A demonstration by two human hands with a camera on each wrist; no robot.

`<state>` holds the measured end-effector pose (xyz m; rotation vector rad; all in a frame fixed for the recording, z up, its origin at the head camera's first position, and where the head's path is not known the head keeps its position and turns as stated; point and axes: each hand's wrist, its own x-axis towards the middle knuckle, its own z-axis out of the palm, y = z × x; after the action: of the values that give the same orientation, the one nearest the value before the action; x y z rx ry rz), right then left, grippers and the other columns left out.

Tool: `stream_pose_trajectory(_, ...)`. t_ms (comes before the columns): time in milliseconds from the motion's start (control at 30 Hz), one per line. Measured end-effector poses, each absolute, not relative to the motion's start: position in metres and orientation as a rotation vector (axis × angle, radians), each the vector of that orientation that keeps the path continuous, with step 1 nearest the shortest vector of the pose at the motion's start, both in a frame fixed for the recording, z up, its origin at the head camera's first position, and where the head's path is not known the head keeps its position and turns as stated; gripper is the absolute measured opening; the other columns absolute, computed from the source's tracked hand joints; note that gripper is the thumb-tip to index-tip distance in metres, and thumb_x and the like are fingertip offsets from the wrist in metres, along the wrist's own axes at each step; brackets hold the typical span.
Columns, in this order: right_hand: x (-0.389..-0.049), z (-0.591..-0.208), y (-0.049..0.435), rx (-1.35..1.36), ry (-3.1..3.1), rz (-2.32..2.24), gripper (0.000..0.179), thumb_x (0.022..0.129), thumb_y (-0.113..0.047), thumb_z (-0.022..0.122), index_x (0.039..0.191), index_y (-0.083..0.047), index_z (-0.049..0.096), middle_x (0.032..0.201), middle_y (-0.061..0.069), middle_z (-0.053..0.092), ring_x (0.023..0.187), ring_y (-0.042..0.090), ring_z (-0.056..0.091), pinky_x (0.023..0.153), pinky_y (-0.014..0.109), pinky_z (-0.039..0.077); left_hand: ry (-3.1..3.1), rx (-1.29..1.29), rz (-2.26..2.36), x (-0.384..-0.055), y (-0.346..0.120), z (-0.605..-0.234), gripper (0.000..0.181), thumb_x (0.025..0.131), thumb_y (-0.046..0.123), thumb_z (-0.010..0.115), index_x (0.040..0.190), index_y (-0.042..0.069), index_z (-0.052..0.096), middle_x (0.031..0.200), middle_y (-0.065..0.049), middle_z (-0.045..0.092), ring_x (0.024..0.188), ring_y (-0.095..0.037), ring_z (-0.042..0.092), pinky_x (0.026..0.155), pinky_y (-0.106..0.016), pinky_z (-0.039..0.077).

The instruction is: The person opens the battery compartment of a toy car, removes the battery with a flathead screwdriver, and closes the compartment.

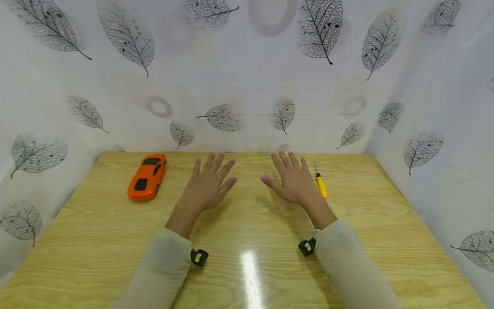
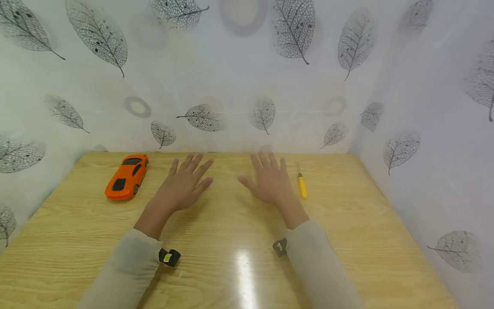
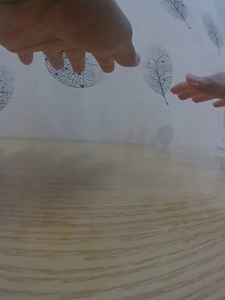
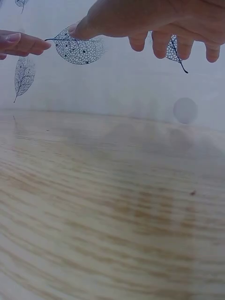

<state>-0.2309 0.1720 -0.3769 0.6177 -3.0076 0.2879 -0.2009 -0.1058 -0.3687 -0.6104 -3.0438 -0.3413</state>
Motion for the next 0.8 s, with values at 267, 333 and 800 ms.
stream_pose_trajectory(267,-0.238,-0.379,0.165,0.683,-3.005,0.286,0.087,0.102,-0.068,0.039,0.165,-0.012,0.017,0.168,0.018,0.020,0.153,0.045,0.017,0.122,0.069,0.014,-3.016,-0.640,-0.217,-0.205,-0.110,-0.357,0.064,0.110,0.053,0.030,0.166,0.024,0.018,0.171,-0.010,0.006,0.157,-0.034,0.001,0.125,-0.063,-0.004)
stream_pose_trajectory(333,-0.240,-0.379,0.162,0.697,-3.006,0.273,0.086,0.102,-0.065,0.043,0.165,-0.011,0.018,0.167,0.019,0.022,0.152,0.045,0.019,0.121,0.069,0.017,-3.007,-0.655,-0.169,-0.207,-0.112,-0.352,0.065,0.110,0.054,0.029,0.166,0.024,0.016,0.171,-0.009,0.006,0.157,-0.033,0.000,0.125,-0.063,-0.004)
stream_pose_trajectory(800,-0.247,-0.372,0.128,0.798,-2.972,0.306,0.080,0.103,-0.055,0.052,0.164,-0.011,0.024,0.163,0.019,0.032,0.148,0.042,0.031,0.118,0.066,0.029,-2.964,-0.643,-0.063,-0.209,-0.135,-0.302,0.069,0.109,0.055,0.034,0.166,0.027,0.011,0.172,-0.008,0.005,0.157,-0.033,-0.002,0.124,-0.064,-0.003)
